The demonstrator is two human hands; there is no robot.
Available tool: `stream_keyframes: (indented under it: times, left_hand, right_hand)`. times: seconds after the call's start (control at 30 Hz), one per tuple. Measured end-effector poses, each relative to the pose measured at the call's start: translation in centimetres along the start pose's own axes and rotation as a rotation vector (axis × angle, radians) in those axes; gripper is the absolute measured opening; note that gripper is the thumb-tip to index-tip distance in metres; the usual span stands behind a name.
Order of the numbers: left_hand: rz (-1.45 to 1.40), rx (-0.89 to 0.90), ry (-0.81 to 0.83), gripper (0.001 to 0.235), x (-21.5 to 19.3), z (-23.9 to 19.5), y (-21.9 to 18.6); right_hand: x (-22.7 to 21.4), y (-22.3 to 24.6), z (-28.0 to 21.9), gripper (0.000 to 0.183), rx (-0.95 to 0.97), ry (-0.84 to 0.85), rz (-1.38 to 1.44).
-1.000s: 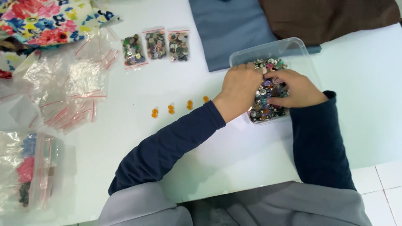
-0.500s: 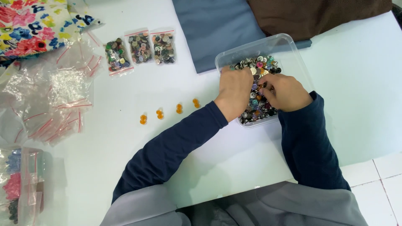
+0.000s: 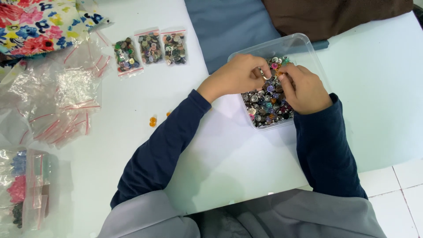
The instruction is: Sorting buttons from a container into small plastic bags by color and type
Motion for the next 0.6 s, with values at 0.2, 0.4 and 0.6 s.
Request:
stream_keyframes:
  times: [0.2, 0.4, 0.6]
  left_hand:
    - [-0.25, 0.106, -0.05, 0.022, -1.1, -1.4, -2.1]
    - [-0.172, 0.197, -0.2, 0.015, -3.0, -4.7, -2.3]
    - [0.059, 0.182, -0.388, 0.007, -5.9, -13.7, -3.1]
  right_hand:
    - [-0.4, -1.0, 0.0, 0.014, -0.016, -0.118, 0.083]
    - [-3.1, 1.2, 0.2, 0.009, -0.13, -0.317, -0.129]
    - [-7.5, 13.6, 0.6, 0.016, -0.406, -0.434, -0.094]
Point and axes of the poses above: each hand's wrist, its own z-axis towards the middle knuckle, its own x-axis out of the palm, y = z × x, the point moved 8 cm from there along z, towards the middle knuckle, and after that the axes turned 10 degrees about -z, right-handed, at the moved point
